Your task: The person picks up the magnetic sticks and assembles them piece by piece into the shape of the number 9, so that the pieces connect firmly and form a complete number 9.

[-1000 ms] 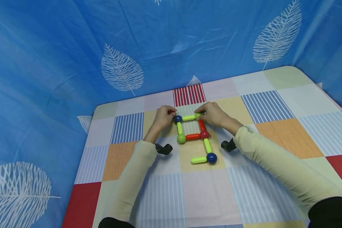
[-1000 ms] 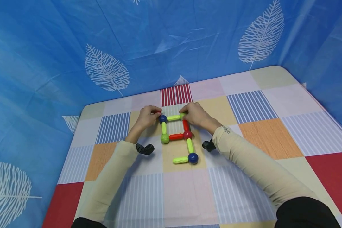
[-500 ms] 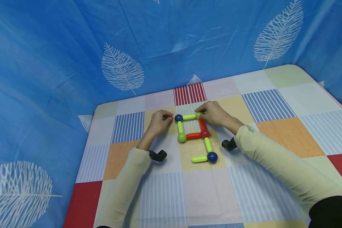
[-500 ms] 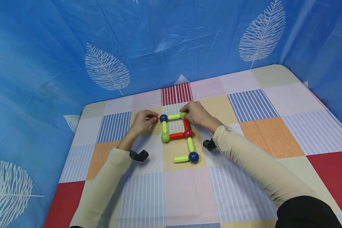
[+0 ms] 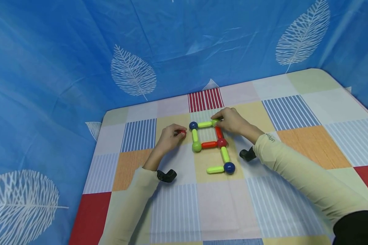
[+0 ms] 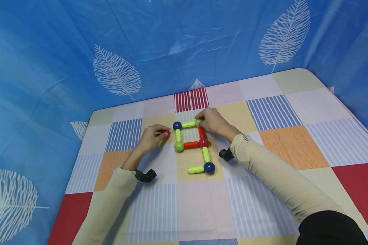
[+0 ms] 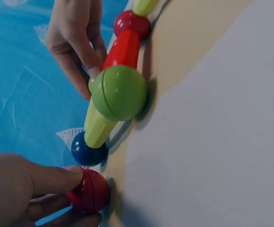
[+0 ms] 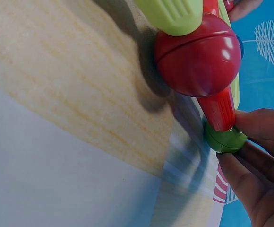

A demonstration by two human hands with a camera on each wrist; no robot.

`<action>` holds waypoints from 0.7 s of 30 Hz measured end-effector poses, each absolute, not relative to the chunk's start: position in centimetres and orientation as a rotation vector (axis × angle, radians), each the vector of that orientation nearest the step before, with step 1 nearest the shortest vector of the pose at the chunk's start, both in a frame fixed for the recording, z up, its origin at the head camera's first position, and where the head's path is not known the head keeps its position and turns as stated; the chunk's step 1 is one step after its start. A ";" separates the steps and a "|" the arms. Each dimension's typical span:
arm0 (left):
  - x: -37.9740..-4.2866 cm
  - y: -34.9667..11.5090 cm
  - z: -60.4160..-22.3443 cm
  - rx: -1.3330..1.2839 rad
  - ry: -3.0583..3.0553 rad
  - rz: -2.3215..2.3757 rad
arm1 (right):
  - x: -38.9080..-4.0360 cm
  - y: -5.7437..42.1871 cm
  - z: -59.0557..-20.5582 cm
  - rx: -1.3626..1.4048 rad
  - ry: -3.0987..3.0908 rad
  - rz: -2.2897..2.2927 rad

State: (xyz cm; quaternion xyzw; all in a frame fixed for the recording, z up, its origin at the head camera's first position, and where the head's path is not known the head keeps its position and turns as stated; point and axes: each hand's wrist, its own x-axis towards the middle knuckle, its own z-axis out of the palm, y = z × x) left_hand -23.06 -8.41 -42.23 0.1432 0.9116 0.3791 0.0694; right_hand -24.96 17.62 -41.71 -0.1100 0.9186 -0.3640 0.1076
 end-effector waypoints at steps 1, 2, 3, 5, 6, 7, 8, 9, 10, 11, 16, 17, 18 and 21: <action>-22.8 -8.5 -42.3 0.441 2.746 1.142 | -24.9 17.6 -41.7 -0.322 2.705 -1.072; -22.6 -8.5 -42.3 0.451 2.747 1.146 | -24.9 17.6 -41.7 -0.319 2.707 -1.075; -22.3 -8.6 -42.3 0.460 2.746 1.151 | -24.9 17.7 -41.6 -0.320 2.705 -1.078; -21.8 -8.7 -42.3 0.487 2.750 1.156 | -24.9 17.7 -41.6 -0.319 2.704 -1.081; -21.5 -8.7 -42.4 0.501 2.753 1.157 | -24.9 17.7 -41.6 -0.319 2.702 -1.080; -21.1 -8.8 -42.4 0.516 2.755 1.158 | -24.9 17.7 -41.6 -0.322 2.700 -1.080; -20.8 -8.8 -42.5 0.536 2.757 1.161 | -25.0 17.7 -41.6 -0.323 2.700 -1.079; -20.5 -8.9 -42.5 0.551 2.756 1.164 | -25.0 17.7 -41.6 -0.322 2.701 -1.077; -20.2 -8.9 -42.5 0.567 2.756 1.166 | -25.1 17.7 -41.7 -0.322 2.705 -1.074; -19.8 -9.0 -42.5 0.582 2.755 1.172 | -25.1 17.7 -41.7 -0.326 2.706 -1.072; -18.4 -9.2 -42.6 0.631 2.745 1.194 | -25.3 17.7 -41.8 -0.318 2.707 -1.070; -18.2 -9.3 -42.6 0.637 2.741 1.196 | -25.3 17.7 -41.8 -0.317 2.703 -1.070; -18.0 -9.3 -42.7 0.642 2.738 1.198 | -25.3 17.7 -41.8 -0.312 2.701 -1.071; -17.4 -9.4 -42.8 0.668 2.726 1.212 | -25.2 17.6 -41.8 -0.306 2.698 -1.072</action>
